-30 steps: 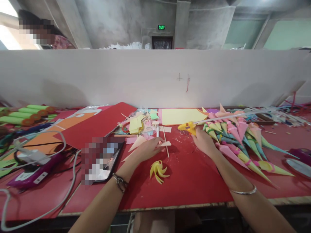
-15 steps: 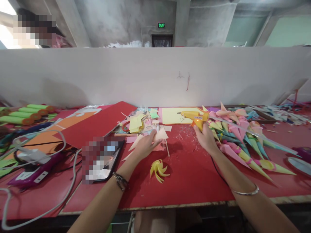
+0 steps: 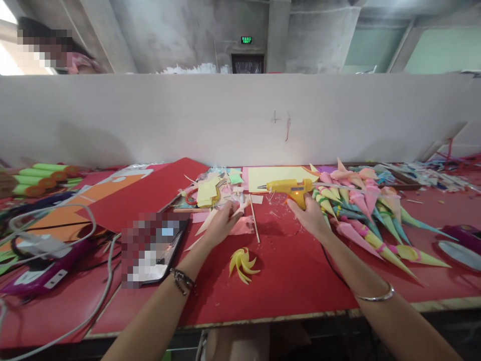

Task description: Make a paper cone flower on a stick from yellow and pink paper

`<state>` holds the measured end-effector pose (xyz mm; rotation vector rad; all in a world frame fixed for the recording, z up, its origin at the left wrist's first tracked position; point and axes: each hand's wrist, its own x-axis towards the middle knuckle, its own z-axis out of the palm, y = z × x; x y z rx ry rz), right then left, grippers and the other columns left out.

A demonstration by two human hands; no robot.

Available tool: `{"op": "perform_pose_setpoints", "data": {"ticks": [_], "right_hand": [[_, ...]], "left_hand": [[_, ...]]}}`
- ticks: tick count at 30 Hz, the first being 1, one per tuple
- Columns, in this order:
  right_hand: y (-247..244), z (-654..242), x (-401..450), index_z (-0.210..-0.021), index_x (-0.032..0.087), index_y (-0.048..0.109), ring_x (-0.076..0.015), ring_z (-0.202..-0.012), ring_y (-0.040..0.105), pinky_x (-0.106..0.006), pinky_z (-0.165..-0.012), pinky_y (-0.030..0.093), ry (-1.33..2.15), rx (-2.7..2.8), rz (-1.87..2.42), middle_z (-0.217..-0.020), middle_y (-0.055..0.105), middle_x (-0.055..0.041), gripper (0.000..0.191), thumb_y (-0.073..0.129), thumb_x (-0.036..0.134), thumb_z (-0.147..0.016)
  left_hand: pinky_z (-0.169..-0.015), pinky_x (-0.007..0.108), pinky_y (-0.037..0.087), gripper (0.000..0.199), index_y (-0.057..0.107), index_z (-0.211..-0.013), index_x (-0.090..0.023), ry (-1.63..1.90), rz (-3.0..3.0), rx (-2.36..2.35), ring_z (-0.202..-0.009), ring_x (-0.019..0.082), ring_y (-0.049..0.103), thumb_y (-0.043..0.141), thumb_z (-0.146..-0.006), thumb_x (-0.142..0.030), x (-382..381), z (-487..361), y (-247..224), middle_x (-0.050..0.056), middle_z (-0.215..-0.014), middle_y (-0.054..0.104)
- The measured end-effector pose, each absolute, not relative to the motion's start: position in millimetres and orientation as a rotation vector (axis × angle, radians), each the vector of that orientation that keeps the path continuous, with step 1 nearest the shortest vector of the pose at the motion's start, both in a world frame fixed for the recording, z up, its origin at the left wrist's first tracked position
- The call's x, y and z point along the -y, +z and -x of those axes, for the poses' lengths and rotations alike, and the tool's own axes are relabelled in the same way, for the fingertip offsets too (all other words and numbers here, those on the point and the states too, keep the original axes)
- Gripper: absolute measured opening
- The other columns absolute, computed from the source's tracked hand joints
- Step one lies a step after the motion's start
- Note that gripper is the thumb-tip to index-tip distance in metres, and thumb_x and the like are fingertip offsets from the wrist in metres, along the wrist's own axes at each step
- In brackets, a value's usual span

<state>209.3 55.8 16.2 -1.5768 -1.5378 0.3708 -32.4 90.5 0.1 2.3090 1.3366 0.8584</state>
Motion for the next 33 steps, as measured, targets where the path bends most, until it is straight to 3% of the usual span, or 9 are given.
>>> {"op": "perform_pose_setpoints", "data": {"ticks": [4,8,13,20,33], "right_hand": [[16,-207,-53,-0.080,0.016,0.053,-0.0165,-0.056,0.053,-0.025,-0.051,0.039,0.379,1.553,1.532,-0.059,0.055,-0.0003,0.031,0.046,0.045,-0.071],[16,-206,-52,-0.079,0.016,0.054,-0.0175,-0.064,0.054,-0.026,-0.056,0.040,0.367,1.568,1.481,-0.063,0.057,-0.0018,0.030,0.047,0.044,-0.071],[15,-205,-50,-0.074,0.016,0.055,-0.0165,-0.059,0.054,-0.026,-0.053,0.040,0.411,1.574,1.449,-0.062,0.058,-0.0013,0.027,0.051,0.042,-0.069],[18,-203,-47,-0.077,0.015,0.058,-0.0179,-0.057,0.057,-0.027,-0.050,0.042,0.476,1.604,1.389,-0.064,0.062,-0.0025,0.035,0.063,0.045,-0.060],[18,-206,-49,-0.073,0.017,0.058,-0.0181,-0.056,0.058,-0.026,-0.050,0.042,0.306,1.704,1.399,-0.064,0.061,-0.0030,0.028,0.060,0.043,-0.064]], "left_hand": [[-0.057,0.022,0.033,0.013,0.035,-0.078,-0.019,0.964,-2.310,-1.219,-0.060,0.011,0.040,0.036,-0.083,-0.032,-90,32,1,-0.003,-0.067,0.042],[-0.069,0.025,0.037,0.024,0.041,-0.095,-0.016,0.922,-2.284,-1.123,-0.076,0.014,0.047,0.035,-0.083,-0.035,-87,33,6,0.002,-0.084,0.052],[-0.071,0.026,0.037,0.029,0.045,-0.097,-0.015,0.912,-2.269,-1.104,-0.080,0.016,0.048,0.032,-0.084,-0.038,-87,34,7,0.003,-0.086,0.053],[-0.064,0.023,0.036,0.027,0.044,-0.087,-0.015,0.980,-2.309,-1.035,-0.070,0.013,0.044,0.036,-0.082,-0.041,-90,38,8,0.001,-0.078,0.048],[-0.054,0.020,0.031,0.030,0.046,-0.086,-0.016,0.885,-2.444,-1.132,-0.061,0.011,0.042,0.046,-0.076,-0.045,-83,41,15,-0.002,-0.070,0.048]]}}
